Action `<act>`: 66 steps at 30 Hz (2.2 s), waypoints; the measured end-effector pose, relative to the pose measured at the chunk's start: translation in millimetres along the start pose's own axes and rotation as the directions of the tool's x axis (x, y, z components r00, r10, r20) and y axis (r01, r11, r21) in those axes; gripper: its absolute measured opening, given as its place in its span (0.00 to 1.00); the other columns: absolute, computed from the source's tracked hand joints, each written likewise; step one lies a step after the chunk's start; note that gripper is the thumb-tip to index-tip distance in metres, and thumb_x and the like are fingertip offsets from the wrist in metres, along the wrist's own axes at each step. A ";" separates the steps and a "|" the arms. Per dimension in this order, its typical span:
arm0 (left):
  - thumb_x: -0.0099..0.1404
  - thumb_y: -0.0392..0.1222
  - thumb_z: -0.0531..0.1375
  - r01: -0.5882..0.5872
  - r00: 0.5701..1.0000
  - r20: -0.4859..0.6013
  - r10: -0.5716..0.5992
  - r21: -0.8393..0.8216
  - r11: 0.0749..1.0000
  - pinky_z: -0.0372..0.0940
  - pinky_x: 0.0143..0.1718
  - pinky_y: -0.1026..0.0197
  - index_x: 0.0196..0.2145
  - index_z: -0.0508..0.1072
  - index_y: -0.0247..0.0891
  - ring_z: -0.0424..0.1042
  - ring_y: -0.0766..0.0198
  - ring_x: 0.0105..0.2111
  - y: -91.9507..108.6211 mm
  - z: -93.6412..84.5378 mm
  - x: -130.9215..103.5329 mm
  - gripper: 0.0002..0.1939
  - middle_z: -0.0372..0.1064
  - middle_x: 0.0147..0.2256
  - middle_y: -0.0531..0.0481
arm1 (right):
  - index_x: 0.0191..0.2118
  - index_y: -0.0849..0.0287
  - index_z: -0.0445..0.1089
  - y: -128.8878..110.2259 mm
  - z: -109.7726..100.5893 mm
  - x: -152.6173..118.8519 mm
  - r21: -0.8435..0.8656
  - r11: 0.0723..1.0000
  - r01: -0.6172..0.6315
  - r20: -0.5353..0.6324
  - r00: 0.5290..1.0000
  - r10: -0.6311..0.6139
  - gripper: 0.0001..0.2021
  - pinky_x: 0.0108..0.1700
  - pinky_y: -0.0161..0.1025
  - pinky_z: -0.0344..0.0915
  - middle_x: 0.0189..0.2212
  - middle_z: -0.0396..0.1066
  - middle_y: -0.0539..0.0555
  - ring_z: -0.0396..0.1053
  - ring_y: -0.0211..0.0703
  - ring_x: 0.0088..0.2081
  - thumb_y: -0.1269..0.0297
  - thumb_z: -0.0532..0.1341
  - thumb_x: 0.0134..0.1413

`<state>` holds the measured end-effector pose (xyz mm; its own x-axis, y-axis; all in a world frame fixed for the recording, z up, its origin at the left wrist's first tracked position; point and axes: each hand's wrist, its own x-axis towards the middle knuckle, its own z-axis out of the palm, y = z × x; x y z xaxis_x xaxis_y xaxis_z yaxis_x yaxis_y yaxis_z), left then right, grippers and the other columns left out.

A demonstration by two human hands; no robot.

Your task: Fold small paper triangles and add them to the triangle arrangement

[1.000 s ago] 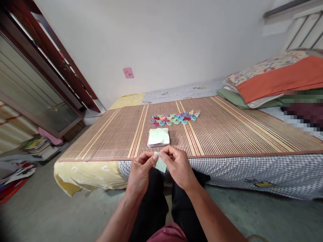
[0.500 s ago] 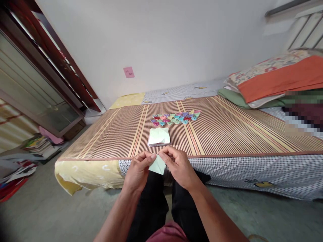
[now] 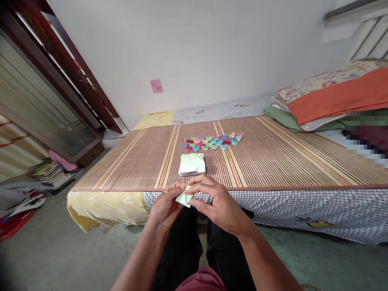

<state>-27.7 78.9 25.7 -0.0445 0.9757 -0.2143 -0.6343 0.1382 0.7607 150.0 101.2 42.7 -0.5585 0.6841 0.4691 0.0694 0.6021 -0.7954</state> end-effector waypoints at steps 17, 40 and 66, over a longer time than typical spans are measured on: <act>0.43 0.46 0.78 -0.131 0.991 -0.014 0.134 0.125 0.983 0.55 0.25 0.65 0.19 0.71 0.35 0.60 0.70 0.20 3.0 4.3 -3.4 0.21 0.65 0.18 0.56 | 0.37 0.58 0.72 -8.2 10.9 3.9 -0.397 0.891 0.222 0.023 0.972 -0.233 0.08 0.46 0.46 0.62 0.37 0.72 0.54 0.65 0.49 0.43 0.76 0.60 0.68; 0.51 0.48 0.76 -0.311 0.950 0.087 0.301 0.365 0.877 0.57 0.30 0.64 0.23 0.74 0.35 0.61 0.68 0.24 0.2 1.3 -7.1 0.18 0.67 0.22 0.54 | 0.32 0.56 0.65 -7.7 17.4 2.6 -0.228 0.974 -0.018 -0.125 0.992 -0.011 0.10 0.45 0.44 0.65 0.34 0.67 0.52 0.67 0.46 0.41 0.75 0.58 0.66; 0.55 0.56 0.73 -0.228 0.964 0.240 0.118 0.508 0.831 0.57 0.31 0.63 0.25 0.78 0.35 0.61 0.65 0.26 24.9 -15.3 -14.8 0.20 0.68 0.24 0.51 | 0.31 0.55 0.64 -7.7 30.7 1.4 -0.204 0.973 -0.104 -0.114 0.990 0.082 0.08 0.36 0.39 0.64 0.28 0.68 0.49 0.67 0.42 0.31 0.73 0.57 0.61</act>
<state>-54.6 65.3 38.4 0.0676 0.9973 0.0301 -0.1251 -0.0215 0.9919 123.3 84.8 37.7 -0.4531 0.7735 0.4432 0.2943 0.5991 -0.7446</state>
